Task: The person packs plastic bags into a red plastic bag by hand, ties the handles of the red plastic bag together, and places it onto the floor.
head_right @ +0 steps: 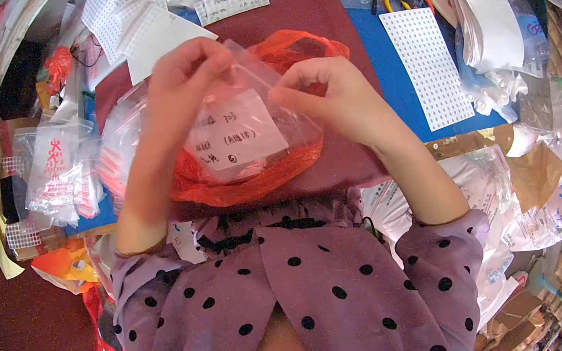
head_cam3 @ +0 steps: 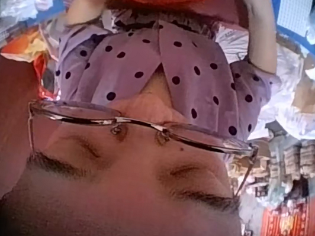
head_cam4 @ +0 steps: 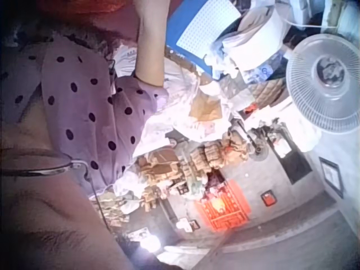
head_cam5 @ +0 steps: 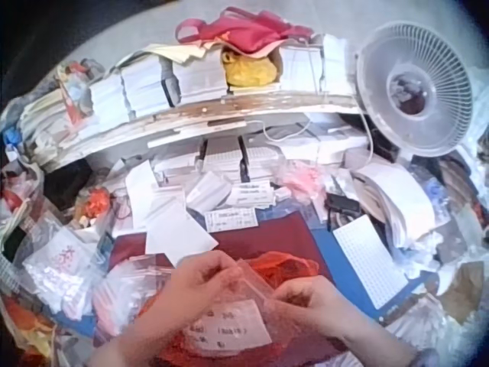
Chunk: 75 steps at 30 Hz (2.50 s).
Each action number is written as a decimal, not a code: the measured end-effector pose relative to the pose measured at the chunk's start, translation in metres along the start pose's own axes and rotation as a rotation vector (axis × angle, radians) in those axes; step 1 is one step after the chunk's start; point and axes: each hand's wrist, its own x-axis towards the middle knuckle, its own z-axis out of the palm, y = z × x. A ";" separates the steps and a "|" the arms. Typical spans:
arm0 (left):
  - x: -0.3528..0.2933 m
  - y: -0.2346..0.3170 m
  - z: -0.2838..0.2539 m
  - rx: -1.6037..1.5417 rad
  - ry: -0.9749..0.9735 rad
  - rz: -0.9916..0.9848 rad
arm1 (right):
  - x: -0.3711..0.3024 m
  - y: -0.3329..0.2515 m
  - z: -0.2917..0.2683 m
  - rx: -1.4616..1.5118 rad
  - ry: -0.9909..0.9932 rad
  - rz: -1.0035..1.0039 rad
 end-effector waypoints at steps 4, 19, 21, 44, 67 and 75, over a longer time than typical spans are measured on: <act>-0.016 0.026 -0.022 0.113 -0.045 -0.032 | -0.006 -0.023 0.005 -0.080 0.065 -0.016; -0.056 0.046 -0.057 0.461 -0.086 0.274 | -0.001 -0.063 0.027 -0.920 0.123 -0.858; -0.056 0.046 -0.056 0.465 -0.091 0.292 | -0.004 -0.065 0.023 -0.888 0.169 -0.865; -0.045 0.038 -0.049 0.422 -0.036 0.273 | -0.021 -0.037 -0.003 -0.565 0.276 -0.570; -0.046 0.027 -0.031 0.327 -0.054 0.358 | -0.016 -0.033 0.005 -0.756 0.289 -0.787; -0.047 0.027 -0.024 0.372 -0.049 0.450 | -0.017 -0.035 0.009 -0.755 0.275 -0.771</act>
